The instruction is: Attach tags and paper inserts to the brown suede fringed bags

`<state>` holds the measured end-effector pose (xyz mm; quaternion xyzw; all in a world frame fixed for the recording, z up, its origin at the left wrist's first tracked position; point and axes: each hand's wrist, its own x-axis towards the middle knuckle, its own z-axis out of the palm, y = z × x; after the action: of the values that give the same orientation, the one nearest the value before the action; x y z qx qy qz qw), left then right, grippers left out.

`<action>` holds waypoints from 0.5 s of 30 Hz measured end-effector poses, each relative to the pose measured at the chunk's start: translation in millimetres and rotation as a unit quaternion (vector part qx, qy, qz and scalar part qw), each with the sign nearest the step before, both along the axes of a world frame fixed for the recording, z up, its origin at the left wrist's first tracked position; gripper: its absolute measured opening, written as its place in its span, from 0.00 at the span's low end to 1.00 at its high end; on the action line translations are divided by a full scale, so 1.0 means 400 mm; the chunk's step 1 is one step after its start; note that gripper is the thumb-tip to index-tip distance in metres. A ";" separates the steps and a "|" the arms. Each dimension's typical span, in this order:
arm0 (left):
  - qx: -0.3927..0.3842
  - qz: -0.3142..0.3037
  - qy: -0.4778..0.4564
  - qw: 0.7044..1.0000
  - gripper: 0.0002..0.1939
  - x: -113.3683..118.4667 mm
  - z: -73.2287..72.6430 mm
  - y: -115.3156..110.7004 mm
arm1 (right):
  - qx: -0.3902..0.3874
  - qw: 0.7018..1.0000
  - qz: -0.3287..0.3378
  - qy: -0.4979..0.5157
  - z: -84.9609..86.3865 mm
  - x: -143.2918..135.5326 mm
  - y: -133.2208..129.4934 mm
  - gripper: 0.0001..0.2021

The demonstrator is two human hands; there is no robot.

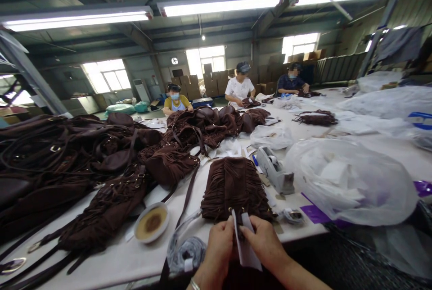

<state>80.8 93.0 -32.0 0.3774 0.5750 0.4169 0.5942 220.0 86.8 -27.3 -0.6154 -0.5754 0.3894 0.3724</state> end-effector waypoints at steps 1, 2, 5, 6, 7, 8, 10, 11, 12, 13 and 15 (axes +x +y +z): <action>0.021 -0.013 0.051 0.998 0.33 0.004 0.005 0.006 | 0.009 1.000 0.002 -0.020 0.003 0.000 -0.002 0.10; 0.049 -0.027 0.107 0.993 0.32 0.007 0.012 0.012 | 0.019 0.999 0.004 -0.041 0.005 -0.001 -0.003 0.10; 0.133 -0.062 0.247 0.958 0.28 0.012 0.031 0.026 | 0.053 0.995 0.018 -0.078 0.003 -0.008 -0.007 0.11; 0.146 -0.070 0.268 0.950 0.26 0.013 0.033 0.028 | 0.062 0.994 0.026 -0.080 0.001 -0.010 -0.009 0.12; 0.150 -0.074 0.278 0.946 0.24 0.014 0.034 0.030 | 0.071 0.994 0.035 -0.079 -0.001 -0.012 -0.010 0.13; 0.148 -0.075 0.280 0.946 0.23 0.015 0.032 0.030 | 0.079 0.993 0.044 -0.078 -0.003 -0.013 -0.012 0.14; 0.139 -0.070 0.271 0.950 0.20 0.017 0.022 0.030 | 0.088 0.992 0.056 -0.073 -0.007 -0.011 -0.013 0.16; 0.135 -0.065 0.264 0.953 0.19 0.018 0.016 0.030 | 0.088 0.992 0.061 -0.067 -0.008 -0.009 -0.014 0.17; 0.129 -0.061 0.254 0.957 0.18 0.017 0.009 0.031 | 0.084 0.993 0.065 -0.058 -0.010 -0.005 -0.013 0.17; 0.122 -0.058 0.241 0.961 0.17 0.016 0.003 0.031 | 0.074 0.994 0.067 -0.045 -0.012 0.000 -0.012 0.17; 0.104 -0.051 0.208 0.971 0.17 0.013 -0.008 0.033 | 0.046 0.996 0.067 -0.024 -0.014 0.013 -0.009 0.15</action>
<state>85.9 106.3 -35.2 0.5448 0.6195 0.3558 0.4392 225.3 83.4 -33.1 -0.5668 -0.6413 0.3719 0.3593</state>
